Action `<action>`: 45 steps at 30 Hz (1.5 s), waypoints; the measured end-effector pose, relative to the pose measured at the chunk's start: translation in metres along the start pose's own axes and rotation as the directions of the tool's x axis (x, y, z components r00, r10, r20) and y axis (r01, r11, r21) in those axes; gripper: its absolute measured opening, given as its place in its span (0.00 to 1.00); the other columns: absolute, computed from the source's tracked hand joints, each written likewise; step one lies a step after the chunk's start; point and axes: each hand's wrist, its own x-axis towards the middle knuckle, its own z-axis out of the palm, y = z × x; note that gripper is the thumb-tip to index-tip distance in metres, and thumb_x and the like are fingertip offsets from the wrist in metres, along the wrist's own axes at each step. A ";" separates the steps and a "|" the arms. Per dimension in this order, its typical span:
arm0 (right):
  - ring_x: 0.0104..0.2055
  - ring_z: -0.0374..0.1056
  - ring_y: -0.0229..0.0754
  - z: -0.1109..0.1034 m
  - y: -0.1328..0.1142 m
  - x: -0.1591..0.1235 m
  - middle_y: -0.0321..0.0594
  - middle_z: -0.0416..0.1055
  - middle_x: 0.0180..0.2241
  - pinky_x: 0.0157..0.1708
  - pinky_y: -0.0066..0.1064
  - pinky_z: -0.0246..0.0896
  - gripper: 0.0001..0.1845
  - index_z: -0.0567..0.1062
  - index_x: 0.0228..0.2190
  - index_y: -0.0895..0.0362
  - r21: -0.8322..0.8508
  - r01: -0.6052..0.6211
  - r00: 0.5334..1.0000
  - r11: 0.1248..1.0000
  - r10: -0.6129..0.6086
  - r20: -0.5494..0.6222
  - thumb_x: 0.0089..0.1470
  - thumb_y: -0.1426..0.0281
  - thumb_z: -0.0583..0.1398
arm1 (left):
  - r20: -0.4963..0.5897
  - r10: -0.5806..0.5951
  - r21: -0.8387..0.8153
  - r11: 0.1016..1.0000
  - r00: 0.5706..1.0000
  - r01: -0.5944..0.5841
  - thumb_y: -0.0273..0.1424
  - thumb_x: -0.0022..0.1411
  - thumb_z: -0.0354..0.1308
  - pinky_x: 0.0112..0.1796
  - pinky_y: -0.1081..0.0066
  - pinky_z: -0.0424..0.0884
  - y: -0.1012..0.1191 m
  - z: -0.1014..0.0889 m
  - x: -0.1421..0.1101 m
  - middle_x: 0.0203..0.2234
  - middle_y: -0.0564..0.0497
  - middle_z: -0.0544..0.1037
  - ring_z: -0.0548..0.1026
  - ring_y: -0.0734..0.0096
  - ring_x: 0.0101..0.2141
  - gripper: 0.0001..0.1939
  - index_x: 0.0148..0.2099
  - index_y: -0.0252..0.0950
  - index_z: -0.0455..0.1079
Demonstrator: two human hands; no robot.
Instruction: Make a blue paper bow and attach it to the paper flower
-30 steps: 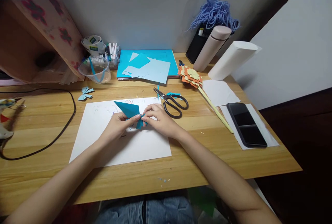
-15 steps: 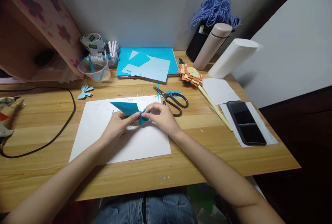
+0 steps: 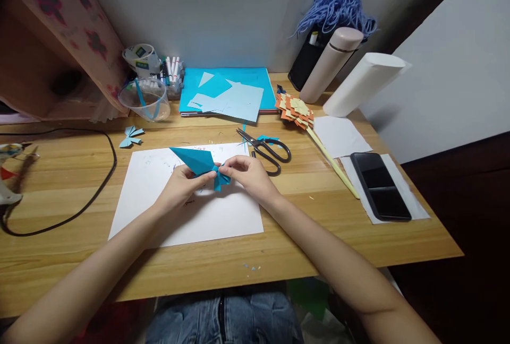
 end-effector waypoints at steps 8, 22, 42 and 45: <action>0.31 0.68 0.36 -0.002 -0.001 -0.003 0.36 0.74 0.29 0.36 0.30 0.61 0.10 0.75 0.25 0.56 0.041 -0.074 0.997 0.996 0.074 0.017 0.44 0.63 0.66 | 0.030 0.023 -0.043 0.999 0.999 -0.022 0.36 0.46 0.67 0.43 0.64 0.69 -0.004 0.000 0.001 0.38 0.45 0.80 0.76 0.61 0.40 0.16 0.39 0.35 0.77; 0.29 0.68 0.35 -0.007 -0.012 -0.001 0.40 0.74 0.33 0.30 0.29 0.64 0.11 0.76 0.24 0.57 0.034 -0.202 0.979 0.979 0.202 0.021 0.38 0.64 0.69 | -0.030 0.048 0.043 0.998 0.998 -0.047 0.38 0.48 0.66 0.37 0.67 0.70 -0.007 0.002 0.002 0.35 0.45 0.80 0.75 0.64 0.35 0.14 0.34 0.33 0.76; 0.27 0.64 0.34 0.006 0.002 -0.003 0.34 0.68 0.25 0.29 0.28 0.60 0.15 0.70 0.23 0.57 0.043 -0.003 0.995 0.999 0.007 -0.100 0.41 0.61 0.68 | -0.088 0.009 0.088 0.996 0.996 -0.001 0.38 0.47 0.66 0.25 0.72 0.66 0.001 0.006 -0.002 0.22 0.50 0.76 0.72 0.69 0.26 0.12 0.26 0.34 0.73; 0.28 0.64 0.35 0.007 0.001 -0.003 0.34 0.67 0.25 0.30 0.29 0.60 0.19 0.66 0.22 0.56 0.047 0.022 0.988 0.999 -0.015 -0.154 0.36 0.61 0.70 | -0.047 0.000 0.080 0.997 0.999 0.004 0.37 0.46 0.66 0.28 0.71 0.68 0.002 0.006 -0.004 0.26 0.48 0.78 0.73 0.67 0.29 0.11 0.29 0.34 0.74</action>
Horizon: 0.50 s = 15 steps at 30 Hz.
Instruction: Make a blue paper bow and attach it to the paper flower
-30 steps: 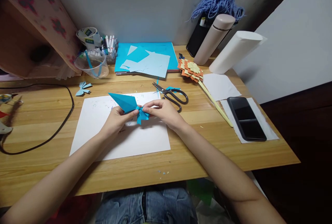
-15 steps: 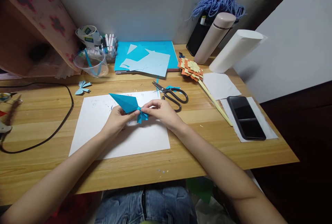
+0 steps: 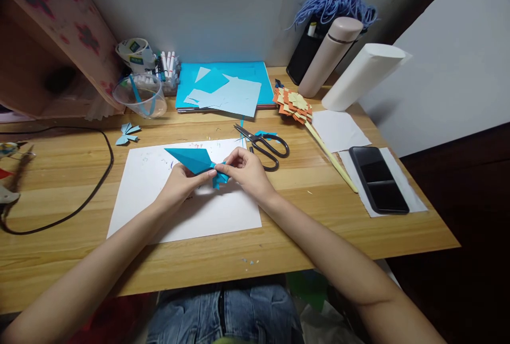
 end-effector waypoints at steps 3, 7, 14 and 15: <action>0.29 0.64 0.36 0.001 0.000 0.000 0.34 0.66 0.25 0.31 0.29 0.61 0.21 0.65 0.22 0.56 -0.013 -0.016 1.000 1.000 0.016 0.010 0.35 0.60 0.70 | 0.015 0.005 -0.015 1.000 1.000 -0.005 0.37 0.44 0.67 0.30 0.69 0.70 0.000 0.000 0.000 0.28 0.46 0.79 0.75 0.65 0.30 0.14 0.31 0.33 0.75; 0.30 0.65 0.35 0.001 0.000 0.000 0.34 0.66 0.26 0.32 0.28 0.62 0.20 0.66 0.24 0.56 0.003 -0.043 0.999 0.999 0.043 0.023 0.36 0.59 0.69 | 0.002 -0.017 -0.027 0.999 1.000 0.017 0.37 0.44 0.67 0.32 0.65 0.72 -0.001 0.000 -0.001 0.29 0.46 0.79 0.75 0.63 0.31 0.13 0.31 0.33 0.75; 0.33 0.69 0.37 -0.012 -0.011 0.004 0.38 0.72 0.32 0.34 0.29 0.64 0.19 0.74 0.33 0.56 -0.062 -0.154 0.969 0.986 0.163 0.185 0.37 0.64 0.69 | 0.005 -0.047 -0.064 0.997 0.999 0.047 0.36 0.46 0.67 0.36 0.65 0.71 0.001 0.000 -0.002 0.33 0.46 0.80 0.75 0.62 0.34 0.12 0.33 0.35 0.75; 0.32 0.69 0.37 -0.013 -0.012 0.005 0.38 0.73 0.31 0.34 0.30 0.64 0.18 0.75 0.32 0.57 -0.077 -0.168 0.963 0.983 0.180 0.201 0.37 0.65 0.69 | 0.008 -0.043 -0.053 0.998 0.999 0.043 0.36 0.46 0.66 0.36 0.65 0.71 0.001 0.000 -0.003 0.32 0.46 0.80 0.75 0.62 0.34 0.12 0.33 0.35 0.75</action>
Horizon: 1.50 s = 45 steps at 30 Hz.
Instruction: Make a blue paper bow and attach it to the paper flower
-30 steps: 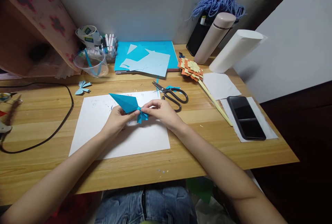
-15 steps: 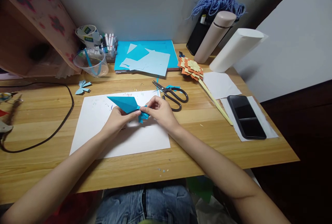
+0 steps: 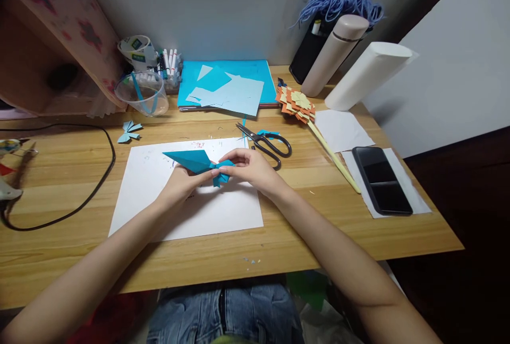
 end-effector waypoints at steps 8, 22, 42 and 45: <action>0.32 0.70 0.38 -0.003 0.003 0.000 0.39 0.75 0.30 0.36 0.33 0.65 0.13 0.77 0.30 0.57 -0.041 0.002 1.000 0.999 -0.002 0.004 0.41 0.63 0.67 | 0.068 0.005 0.021 1.000 0.998 -0.006 0.41 0.50 0.63 0.38 0.64 0.71 -0.002 -0.004 0.003 0.32 0.44 0.79 0.76 0.61 0.35 0.15 0.33 0.33 0.74; 0.33 0.67 0.38 0.001 0.000 -0.001 0.40 0.73 0.30 0.37 0.33 0.62 0.12 0.75 0.25 0.57 -0.198 0.076 0.996 0.977 -0.082 -0.023 0.44 0.61 0.65 | -0.010 0.052 0.119 0.992 0.999 -0.050 0.42 0.50 0.62 0.31 0.68 0.68 -0.007 -0.003 0.006 0.26 0.46 0.78 0.73 0.69 0.27 0.15 0.27 0.33 0.73; 0.32 0.67 0.39 0.001 0.002 -0.002 0.40 0.73 0.30 0.35 0.33 0.62 0.08 0.75 0.27 0.58 -0.250 0.067 0.997 0.966 -0.076 -0.029 0.46 0.66 0.63 | 0.028 0.013 0.075 0.997 1.000 -0.015 0.41 0.51 0.62 0.34 0.66 0.72 -0.005 -0.002 0.005 0.30 0.44 0.80 0.77 0.63 0.32 0.14 0.30 0.33 0.74; 0.31 0.67 0.38 0.001 0.003 -0.002 0.39 0.73 0.29 0.33 0.33 0.61 0.07 0.75 0.26 0.58 -0.249 0.075 0.996 0.966 -0.083 -0.024 0.46 0.66 0.63 | 0.028 0.003 0.088 0.996 1.000 -0.006 0.41 0.51 0.62 0.33 0.66 0.72 -0.005 -0.001 0.004 0.29 0.44 0.80 0.76 0.62 0.31 0.14 0.29 0.33 0.74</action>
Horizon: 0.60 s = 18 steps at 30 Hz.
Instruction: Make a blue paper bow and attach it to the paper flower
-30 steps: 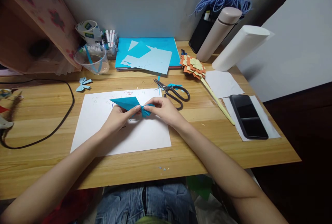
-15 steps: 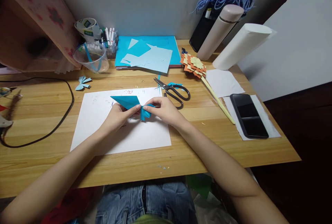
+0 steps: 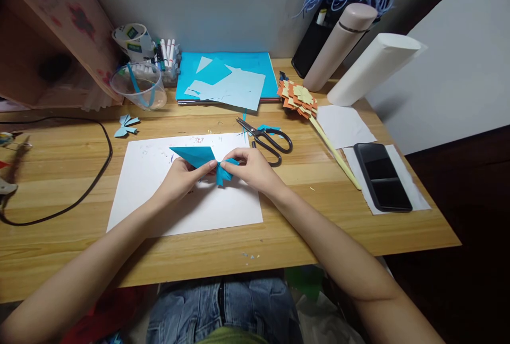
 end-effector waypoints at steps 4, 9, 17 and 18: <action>0.29 0.66 0.37 0.001 0.001 0.000 0.38 0.72 0.27 0.31 0.32 0.61 0.07 0.75 0.26 0.58 0.016 -0.002 1.000 1.000 0.001 0.014 0.46 0.66 0.63 | 0.001 0.015 -0.028 0.999 1.000 -0.015 0.41 0.50 0.62 0.34 0.66 0.71 -0.004 0.000 0.001 0.30 0.43 0.80 0.76 0.63 0.32 0.15 0.31 0.32 0.74; 0.29 0.66 0.37 0.003 0.002 0.000 0.38 0.72 0.27 0.32 0.31 0.61 0.08 0.74 0.26 0.58 0.019 0.007 1.000 1.000 -0.007 -0.017 0.46 0.65 0.63 | -0.018 0.018 -0.013 1.000 1.000 -0.018 0.40 0.51 0.62 0.30 0.68 0.70 -0.002 0.001 0.000 0.27 0.45 0.79 0.75 0.66 0.28 0.13 0.28 0.33 0.73; 0.30 0.67 0.37 0.005 0.004 0.002 0.38 0.73 0.28 0.33 0.31 0.61 0.10 0.75 0.26 0.58 0.066 0.015 1.000 0.998 -0.014 -0.009 0.46 0.63 0.64 | -0.021 0.006 -0.024 1.000 1.000 -0.006 0.40 0.51 0.62 0.31 0.70 0.70 -0.001 -0.002 0.002 0.28 0.44 0.79 0.75 0.68 0.29 0.14 0.28 0.32 0.72; 0.31 0.67 0.37 0.004 0.004 0.002 0.38 0.73 0.28 0.34 0.31 0.61 0.10 0.75 0.27 0.58 0.073 0.014 1.000 0.997 -0.013 -0.002 0.46 0.63 0.64 | -0.020 0.006 -0.031 1.000 1.000 -0.007 0.40 0.50 0.63 0.31 0.70 0.70 -0.001 -0.002 0.002 0.28 0.44 0.79 0.75 0.68 0.29 0.14 0.29 0.32 0.73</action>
